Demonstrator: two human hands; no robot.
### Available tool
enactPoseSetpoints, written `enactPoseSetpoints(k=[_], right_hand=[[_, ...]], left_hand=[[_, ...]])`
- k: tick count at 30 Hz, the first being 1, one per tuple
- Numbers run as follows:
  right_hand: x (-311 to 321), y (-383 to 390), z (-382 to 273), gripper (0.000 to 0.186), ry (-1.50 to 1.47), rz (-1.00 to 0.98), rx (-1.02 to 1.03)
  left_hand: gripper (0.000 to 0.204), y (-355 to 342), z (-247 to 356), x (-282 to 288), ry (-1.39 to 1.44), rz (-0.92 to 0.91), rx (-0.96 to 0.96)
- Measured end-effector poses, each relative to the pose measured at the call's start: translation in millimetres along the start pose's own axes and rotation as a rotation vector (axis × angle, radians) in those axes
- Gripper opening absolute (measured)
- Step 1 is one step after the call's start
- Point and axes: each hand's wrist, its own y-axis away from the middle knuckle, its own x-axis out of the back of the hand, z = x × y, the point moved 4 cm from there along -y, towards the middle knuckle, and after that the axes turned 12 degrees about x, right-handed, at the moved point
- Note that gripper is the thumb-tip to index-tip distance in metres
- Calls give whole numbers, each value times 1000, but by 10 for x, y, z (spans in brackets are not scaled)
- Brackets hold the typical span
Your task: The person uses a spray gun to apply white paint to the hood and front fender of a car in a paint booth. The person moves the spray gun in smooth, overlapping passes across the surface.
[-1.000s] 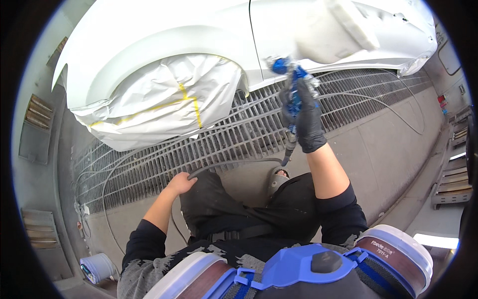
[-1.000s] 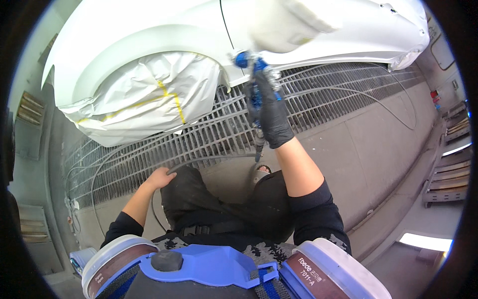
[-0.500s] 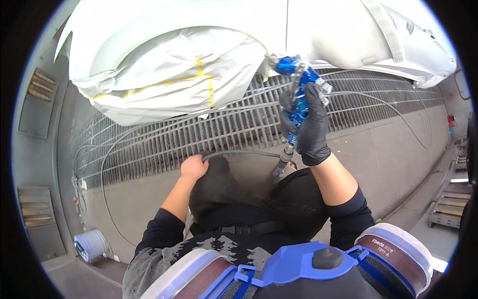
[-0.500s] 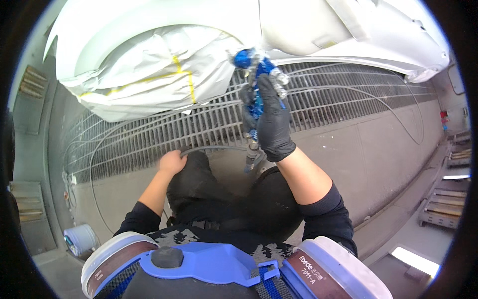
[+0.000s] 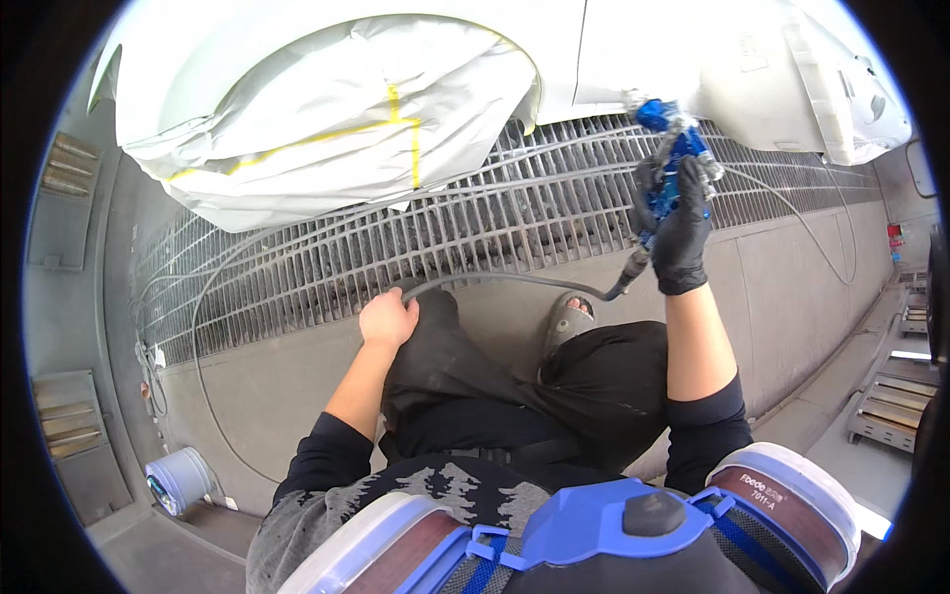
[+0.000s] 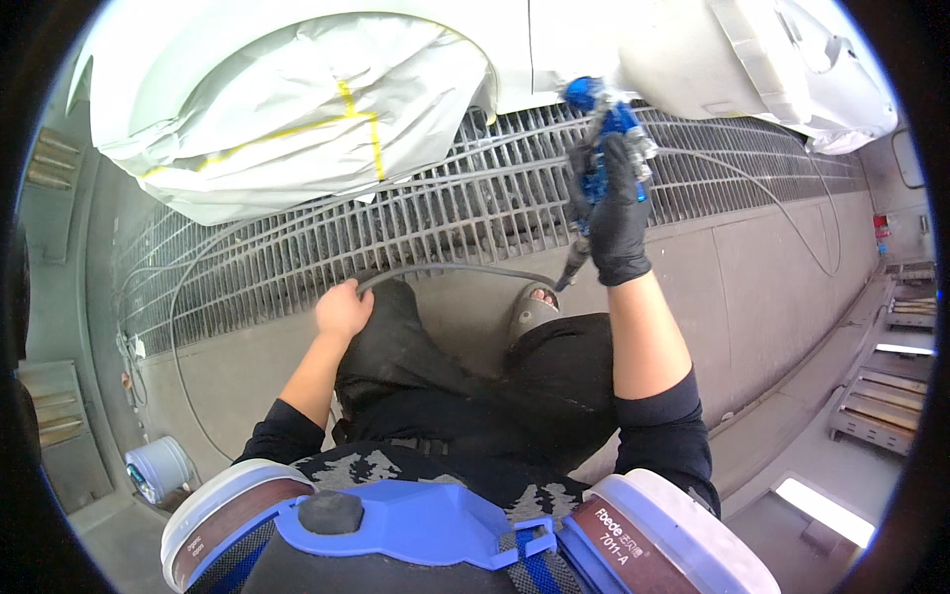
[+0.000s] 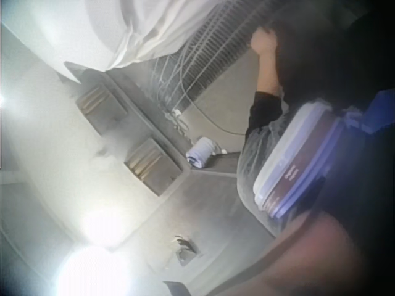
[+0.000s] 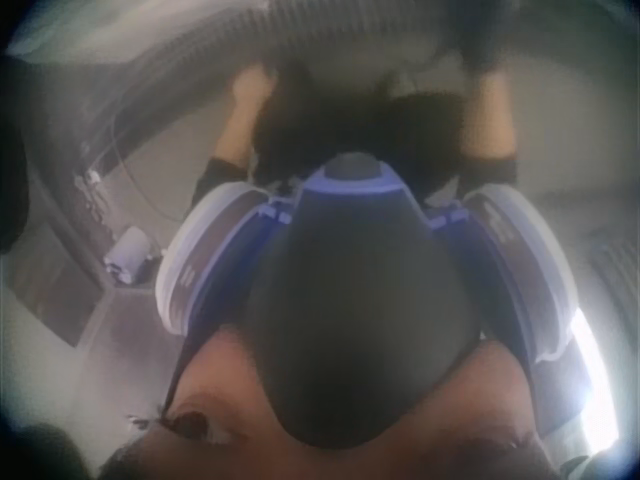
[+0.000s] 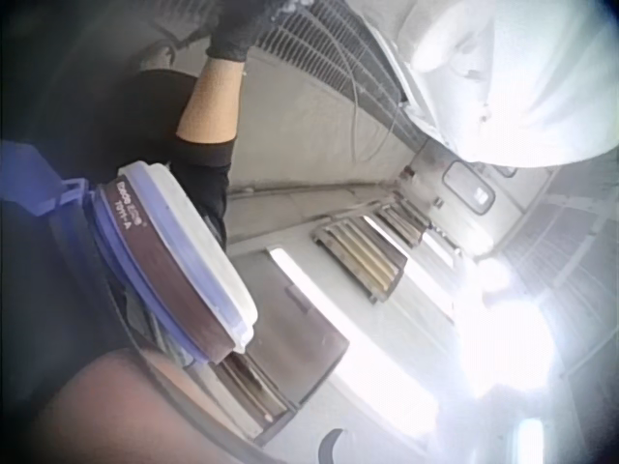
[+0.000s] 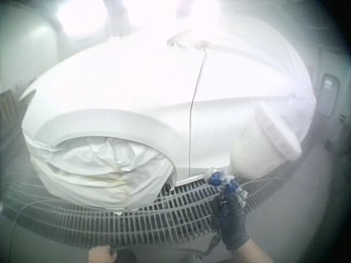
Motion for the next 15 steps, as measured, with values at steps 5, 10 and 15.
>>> enactPoseSetpoints(k=[5,10,15], right_hand=[[-31,14,20,32,366,74,191],[-902,299,324,36,31,-132,-77],[-2193,513,443,18,-85,-766,28]], left_hand=[[38,-49,-97,77,140,-27,54],[42,-85,-897,391,165,-24,247],[41,281,-1824,739,342,80,389]])
